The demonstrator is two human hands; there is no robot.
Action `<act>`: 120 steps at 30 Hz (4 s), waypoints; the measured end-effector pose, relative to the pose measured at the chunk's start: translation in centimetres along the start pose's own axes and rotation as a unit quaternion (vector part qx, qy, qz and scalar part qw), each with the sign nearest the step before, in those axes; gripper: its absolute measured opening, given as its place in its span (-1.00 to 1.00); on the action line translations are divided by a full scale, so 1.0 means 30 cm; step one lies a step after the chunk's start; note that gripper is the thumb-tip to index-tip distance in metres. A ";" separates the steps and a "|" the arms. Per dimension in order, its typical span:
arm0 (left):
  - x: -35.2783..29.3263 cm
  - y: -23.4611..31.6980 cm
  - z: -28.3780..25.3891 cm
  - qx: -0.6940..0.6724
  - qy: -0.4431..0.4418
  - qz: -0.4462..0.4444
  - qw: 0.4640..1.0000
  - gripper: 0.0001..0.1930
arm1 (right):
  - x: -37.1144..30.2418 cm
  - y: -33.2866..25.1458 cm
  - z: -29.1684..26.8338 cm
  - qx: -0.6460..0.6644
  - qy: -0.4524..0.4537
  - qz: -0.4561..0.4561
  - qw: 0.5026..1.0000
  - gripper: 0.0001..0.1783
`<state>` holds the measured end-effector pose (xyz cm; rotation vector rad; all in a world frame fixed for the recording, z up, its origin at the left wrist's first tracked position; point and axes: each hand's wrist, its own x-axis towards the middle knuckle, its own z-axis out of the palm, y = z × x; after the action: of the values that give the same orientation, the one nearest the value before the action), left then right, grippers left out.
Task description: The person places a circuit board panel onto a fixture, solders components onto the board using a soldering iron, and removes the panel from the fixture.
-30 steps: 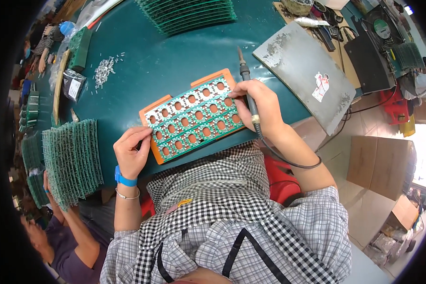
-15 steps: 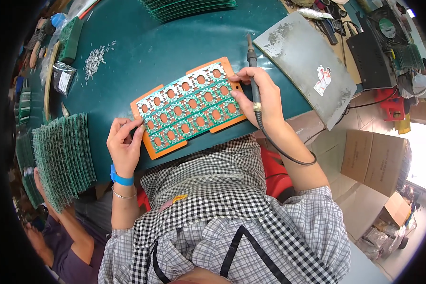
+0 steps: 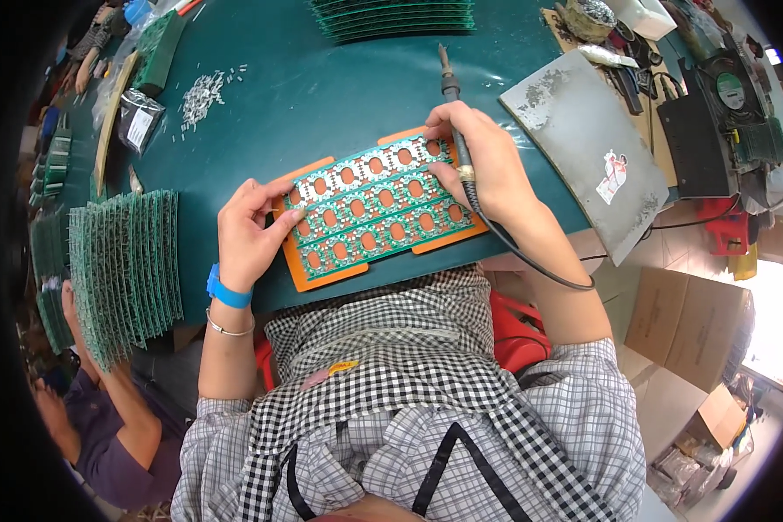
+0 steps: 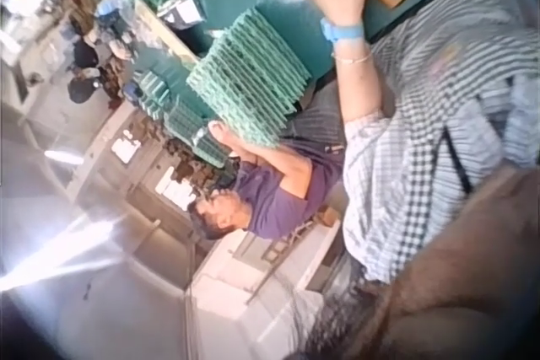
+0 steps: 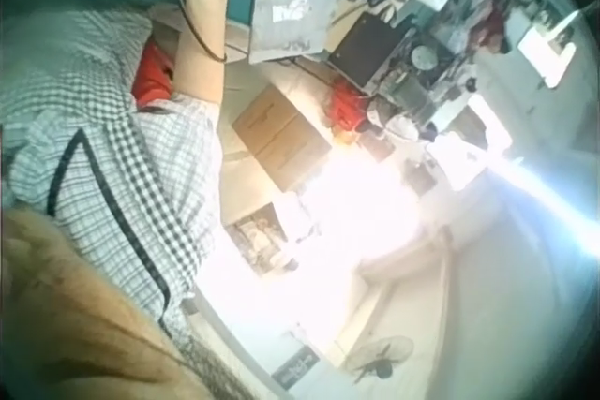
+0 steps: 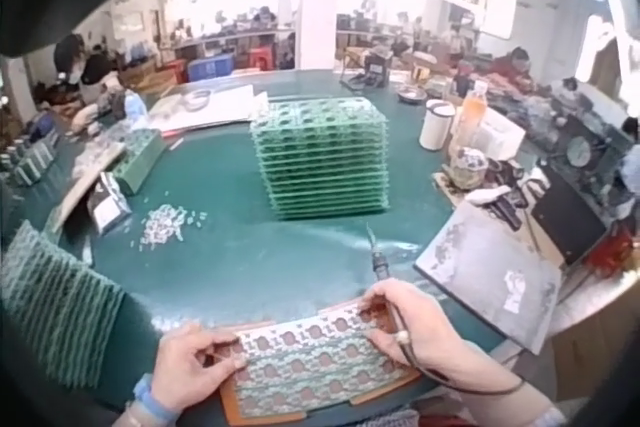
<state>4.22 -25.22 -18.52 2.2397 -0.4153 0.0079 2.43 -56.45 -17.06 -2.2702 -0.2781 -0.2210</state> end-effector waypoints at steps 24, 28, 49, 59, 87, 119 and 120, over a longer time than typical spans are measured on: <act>-0.017 0.003 0.030 -0.053 0.023 -0.022 0.998 -0.64 | 0.029 0.004 -0.030 0.035 -0.012 0.069 0.997 -0.45; -0.007 -0.004 0.020 -0.035 0.010 -0.037 0.999 -0.65 | 0.046 -0.044 -0.033 -0.087 -0.041 -0.014 0.995 -0.52; 0.031 0.026 -0.039 0.051 -0.042 0.010 0.998 -0.62 | 0.068 -0.081 0.123 -0.102 -0.061 -0.071 0.990 -0.59; -0.016 -0.007 -0.012 -0.044 0.011 -0.013 0.999 -0.66 | 0.026 -0.113 0.062 -0.095 -0.030 -0.137 0.986 -0.56; -0.230 0.051 -0.031 0.044 0.026 0.055 0.997 -0.53 | -0.489 0.153 -0.315 -0.243 0.467 0.153 0.837 -0.42; -0.123 -0.031 -0.055 -0.342 0.041 -0.095 0.934 -0.52 | -0.201 0.034 -0.034 0.207 0.214 0.090 0.950 -0.63; -0.140 -0.088 -0.059 -0.291 0.030 -0.092 0.952 -0.50 | -0.188 0.035 -0.017 0.196 0.203 0.094 0.955 -0.64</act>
<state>1.29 -21.10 -19.93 1.6804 -0.1445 -0.1276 -2.74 -58.21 -18.89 -1.7941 0.1046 -0.4791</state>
